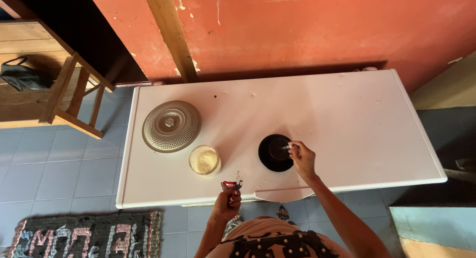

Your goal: The person stirs a dark liquid in a black cup with a spoon, then adds a white powder from a small packet into the cup and stirs again. The person handles a glass of milk and a small packet of powder during the process.

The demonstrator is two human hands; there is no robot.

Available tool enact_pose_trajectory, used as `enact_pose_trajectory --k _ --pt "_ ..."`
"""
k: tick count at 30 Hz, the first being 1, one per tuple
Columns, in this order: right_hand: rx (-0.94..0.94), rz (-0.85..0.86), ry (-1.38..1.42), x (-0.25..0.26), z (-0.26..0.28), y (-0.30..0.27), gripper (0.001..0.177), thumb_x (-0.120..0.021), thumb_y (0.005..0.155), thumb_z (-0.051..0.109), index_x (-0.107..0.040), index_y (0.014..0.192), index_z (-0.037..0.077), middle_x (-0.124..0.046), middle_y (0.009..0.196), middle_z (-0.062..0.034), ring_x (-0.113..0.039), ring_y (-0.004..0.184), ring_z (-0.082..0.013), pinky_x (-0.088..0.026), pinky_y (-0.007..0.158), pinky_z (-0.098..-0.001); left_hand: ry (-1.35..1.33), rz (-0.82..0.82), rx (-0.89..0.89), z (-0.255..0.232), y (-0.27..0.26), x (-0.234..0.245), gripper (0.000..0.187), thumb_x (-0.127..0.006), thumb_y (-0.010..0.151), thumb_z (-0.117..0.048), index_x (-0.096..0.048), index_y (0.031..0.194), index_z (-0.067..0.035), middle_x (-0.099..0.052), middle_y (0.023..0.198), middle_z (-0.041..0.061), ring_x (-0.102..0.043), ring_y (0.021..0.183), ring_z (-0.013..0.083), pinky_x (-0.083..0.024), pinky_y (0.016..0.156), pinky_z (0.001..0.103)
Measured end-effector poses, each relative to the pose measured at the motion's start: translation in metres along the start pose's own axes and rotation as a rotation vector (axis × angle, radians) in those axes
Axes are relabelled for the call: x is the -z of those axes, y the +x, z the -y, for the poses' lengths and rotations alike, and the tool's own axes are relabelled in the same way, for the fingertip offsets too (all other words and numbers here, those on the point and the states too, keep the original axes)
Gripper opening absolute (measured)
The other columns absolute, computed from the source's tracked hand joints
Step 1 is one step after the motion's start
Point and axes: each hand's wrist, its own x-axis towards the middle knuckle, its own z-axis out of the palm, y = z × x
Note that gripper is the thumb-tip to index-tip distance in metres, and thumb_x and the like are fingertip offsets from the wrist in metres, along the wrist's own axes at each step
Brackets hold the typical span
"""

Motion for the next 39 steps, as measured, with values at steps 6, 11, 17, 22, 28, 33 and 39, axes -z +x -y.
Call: enact_pose_trajectory --k 6,11,17,22,28,33,39 --pt "0.435 0.109 -0.411 0.018 0.018 0.022 0.011 -0.067 0.096 0.006 -0.071 0.106 0.005 -0.072 0.082 -0.0092 -0.063 0.061 -0.0170 -0.051 0.056 -0.0307 -0.002 -0.034 -0.048 0.010 0.007 -0.005 0.013 -0.046 0.098 -0.004 -0.053 0.087 -0.005 -0.055 0.074 0.003 -0.043 0.054 0.0067 -0.031 0.041 0.019" --pt "0.161 0.101 -0.367 0.022 0.009 0.017 0.009 -0.065 0.097 0.006 -0.071 0.104 0.005 -0.069 0.074 -0.0106 -0.062 0.058 -0.0163 -0.051 0.056 -0.0315 -0.041 -0.015 -0.040 0.019 0.011 -0.006 0.012 -0.047 0.098 -0.004 -0.054 0.088 -0.006 -0.058 0.075 0.002 -0.044 0.053 0.0067 -0.032 0.041 0.019" --pt "-0.160 0.157 0.029 0.017 -0.010 0.016 0.020 -0.061 0.101 0.017 -0.072 0.112 0.006 -0.075 0.082 -0.0061 -0.070 0.064 -0.0095 -0.057 0.057 -0.0254 -0.030 -0.115 -0.117 0.028 0.012 -0.013 0.011 -0.047 0.099 -0.006 -0.053 0.089 -0.004 -0.058 0.077 0.005 -0.048 0.057 0.0090 -0.036 0.044 0.020" --pt "-0.300 0.156 0.147 0.023 -0.026 0.015 0.029 -0.058 0.104 0.025 -0.069 0.123 0.006 -0.073 0.082 -0.0074 -0.065 0.063 -0.0102 -0.054 0.058 -0.0271 0.014 -0.052 -0.196 0.034 -0.006 -0.043 0.014 -0.048 0.090 -0.013 -0.055 0.082 -0.004 -0.059 0.071 0.011 -0.044 0.051 0.0119 -0.030 0.039 0.021" --pt "-0.409 -0.045 0.395 0.029 -0.059 0.003 0.031 -0.053 0.108 0.026 -0.065 0.126 0.003 -0.070 0.082 -0.0107 -0.063 0.061 -0.0137 -0.054 0.057 -0.0290 0.023 -0.091 -0.237 0.041 -0.030 -0.084 0.037 -0.057 0.091 -0.040 -0.052 0.067 -0.012 -0.054 0.057 0.010 -0.038 0.040 0.0109 -0.024 0.031 0.021" --pt "-0.562 0.038 0.317 0.021 -0.073 -0.018 0.030 -0.062 0.098 0.009 -0.058 0.125 -0.004 -0.068 0.082 -0.0174 -0.067 0.061 -0.0220 -0.056 0.052 -0.0347 0.062 -0.154 -0.250 0.041 -0.020 -0.085 0.037 -0.062 0.104 -0.031 -0.050 0.074 -0.013 -0.058 0.068 0.011 -0.052 0.053 0.0121 -0.033 0.038 0.018" --pt "-0.743 0.227 0.443 -0.001 -0.067 -0.020 0.040 -0.060 0.094 0.004 -0.045 0.132 0.002 -0.070 0.090 -0.0236 -0.074 0.069 -0.0323 -0.064 0.061 -0.0405 0.221 -0.154 -0.274 0.037 -0.001 -0.057 0.013 -0.057 0.099 -0.018 -0.059 0.095 -0.005 -0.069 0.084 0.014 -0.050 0.053 0.0084 -0.034 0.039 0.018"
